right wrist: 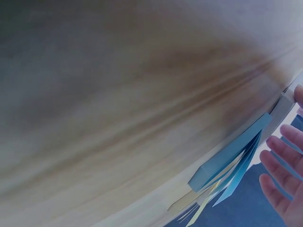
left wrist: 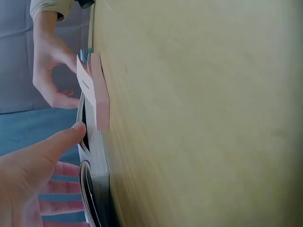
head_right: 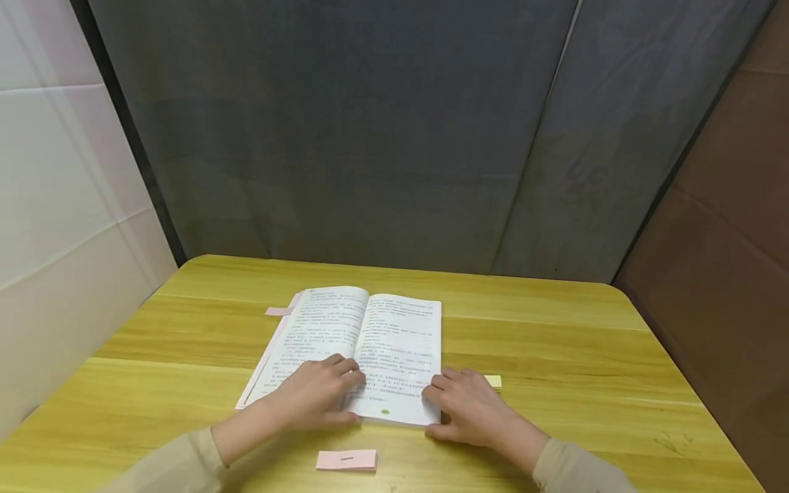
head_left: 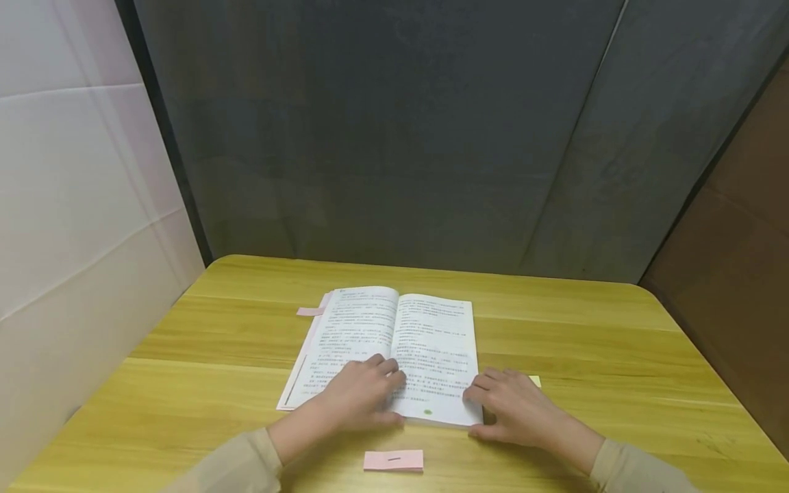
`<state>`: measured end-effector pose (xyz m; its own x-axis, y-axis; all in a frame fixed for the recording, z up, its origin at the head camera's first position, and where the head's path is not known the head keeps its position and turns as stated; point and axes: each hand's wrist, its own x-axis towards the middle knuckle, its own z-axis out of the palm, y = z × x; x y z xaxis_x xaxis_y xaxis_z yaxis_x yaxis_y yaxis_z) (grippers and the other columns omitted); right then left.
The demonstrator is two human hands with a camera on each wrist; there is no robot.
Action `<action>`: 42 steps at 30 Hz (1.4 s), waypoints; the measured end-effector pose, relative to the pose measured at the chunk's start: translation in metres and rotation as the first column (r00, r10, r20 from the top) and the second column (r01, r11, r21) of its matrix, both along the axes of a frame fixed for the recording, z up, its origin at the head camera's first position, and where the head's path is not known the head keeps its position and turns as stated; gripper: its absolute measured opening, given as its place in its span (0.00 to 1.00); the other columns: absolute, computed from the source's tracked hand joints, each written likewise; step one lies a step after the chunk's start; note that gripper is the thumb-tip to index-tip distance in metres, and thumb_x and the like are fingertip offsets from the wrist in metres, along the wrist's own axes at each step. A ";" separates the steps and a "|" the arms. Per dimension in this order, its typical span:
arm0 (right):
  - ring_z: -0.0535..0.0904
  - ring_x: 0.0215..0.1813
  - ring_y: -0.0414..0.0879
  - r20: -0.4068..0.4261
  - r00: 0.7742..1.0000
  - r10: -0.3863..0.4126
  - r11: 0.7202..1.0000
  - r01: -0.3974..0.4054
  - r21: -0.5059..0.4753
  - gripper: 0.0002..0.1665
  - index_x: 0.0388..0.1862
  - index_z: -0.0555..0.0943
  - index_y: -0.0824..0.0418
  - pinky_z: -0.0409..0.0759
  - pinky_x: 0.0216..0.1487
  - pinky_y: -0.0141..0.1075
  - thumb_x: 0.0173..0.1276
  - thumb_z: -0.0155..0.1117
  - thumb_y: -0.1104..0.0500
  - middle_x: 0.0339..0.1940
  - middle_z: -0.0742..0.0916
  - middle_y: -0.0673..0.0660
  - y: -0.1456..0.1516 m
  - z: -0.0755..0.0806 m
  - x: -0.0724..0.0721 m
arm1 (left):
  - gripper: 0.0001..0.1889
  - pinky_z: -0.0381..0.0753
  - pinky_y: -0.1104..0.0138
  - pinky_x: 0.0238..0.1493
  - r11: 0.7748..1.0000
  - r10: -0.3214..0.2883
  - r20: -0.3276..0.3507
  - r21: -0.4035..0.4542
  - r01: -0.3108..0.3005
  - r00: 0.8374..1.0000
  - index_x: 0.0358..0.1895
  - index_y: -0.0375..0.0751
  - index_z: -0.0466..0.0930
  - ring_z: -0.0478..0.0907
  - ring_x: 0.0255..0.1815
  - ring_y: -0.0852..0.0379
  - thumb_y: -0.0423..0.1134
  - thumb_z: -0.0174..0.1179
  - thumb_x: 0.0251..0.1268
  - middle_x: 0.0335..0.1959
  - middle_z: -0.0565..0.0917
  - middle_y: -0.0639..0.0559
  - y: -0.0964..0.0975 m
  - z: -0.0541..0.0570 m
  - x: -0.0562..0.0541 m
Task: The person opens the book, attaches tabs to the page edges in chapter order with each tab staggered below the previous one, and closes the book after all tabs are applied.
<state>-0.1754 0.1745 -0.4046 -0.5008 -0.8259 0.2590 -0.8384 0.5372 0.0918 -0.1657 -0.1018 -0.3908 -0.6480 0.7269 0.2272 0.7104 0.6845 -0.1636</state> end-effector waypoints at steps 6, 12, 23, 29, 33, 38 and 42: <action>0.73 0.41 0.41 0.005 1.000 0.000 1.000 -0.001 0.007 0.25 0.38 0.79 0.54 0.74 0.37 0.40 0.52 0.58 0.36 0.36 0.79 0.46 0.000 0.000 0.000 | 0.26 0.66 0.72 0.19 0.999 0.019 0.044 0.044 -0.021 0.999 0.38 0.49 0.75 0.69 0.31 0.60 0.64 0.60 0.39 0.34 0.74 0.57 -0.003 -0.001 -0.003; 0.72 0.41 0.41 0.007 1.000 -0.003 1.000 0.003 0.009 0.27 0.38 0.78 0.54 0.74 0.36 0.40 0.53 0.56 0.34 0.36 0.79 0.46 0.001 0.000 0.001 | 0.30 0.70 0.70 0.23 0.997 0.018 0.059 0.077 -0.023 0.998 0.41 0.47 0.75 0.70 0.35 0.59 0.66 0.60 0.37 0.36 0.74 0.57 -0.008 -0.002 -0.005; 0.73 0.39 0.40 -0.005 1.000 0.006 1.000 -0.006 0.002 0.30 0.40 0.79 0.55 0.74 0.35 0.37 0.53 0.55 0.33 0.36 0.80 0.47 0.003 0.003 0.005 | 0.31 0.73 0.67 0.27 0.987 0.025 0.089 0.155 -0.039 0.996 0.46 0.47 0.74 0.71 0.40 0.58 0.61 0.62 0.39 0.42 0.74 0.56 -0.015 0.005 0.003; 0.72 0.39 0.40 -0.037 0.999 0.027 0.999 -0.028 -0.026 0.29 0.40 0.78 0.54 0.74 0.34 0.36 0.50 0.58 0.33 0.36 0.79 0.46 0.005 0.002 0.005 | 0.29 0.75 0.66 0.29 0.983 -0.001 0.069 0.181 -0.011 0.998 0.49 0.48 0.72 0.71 0.43 0.58 0.58 0.62 0.42 0.45 0.74 0.56 -0.020 0.006 0.006; 0.73 0.38 0.40 -0.068 0.997 0.034 0.999 -0.037 -0.035 0.28 0.38 0.78 0.54 0.74 0.33 0.36 0.48 0.60 0.34 0.35 0.79 0.46 0.005 0.001 0.005 | 0.26 0.75 0.66 0.33 0.979 -0.071 0.000 0.190 0.069 0.997 0.51 0.48 0.71 0.71 0.45 0.59 0.51 0.61 0.46 0.47 0.73 0.57 -0.022 0.007 0.010; 0.72 0.35 0.40 -0.090 0.996 0.027 0.999 -0.030 -0.030 0.29 0.39 0.78 0.53 0.73 0.31 0.35 0.48 0.60 0.33 0.34 0.79 0.46 0.005 0.002 0.005 | 0.28 0.74 0.66 0.40 0.956 -0.185 -0.136 0.206 0.211 0.973 0.55 0.45 0.68 0.69 0.50 0.57 0.37 0.56 0.43 0.53 0.70 0.53 -0.021 0.013 0.014; 0.72 0.35 0.41 -0.101 0.995 0.026 0.999 -0.029 -0.030 0.30 0.38 0.78 0.54 0.73 0.30 0.35 0.48 0.59 0.33 0.33 0.79 0.46 0.005 0.001 0.005 | 0.32 0.66 0.61 0.53 0.944 -0.233 -0.220 0.185 0.275 0.947 0.57 0.41 0.66 0.64 0.58 0.53 0.31 0.56 0.40 0.57 0.68 0.48 -0.021 0.021 0.015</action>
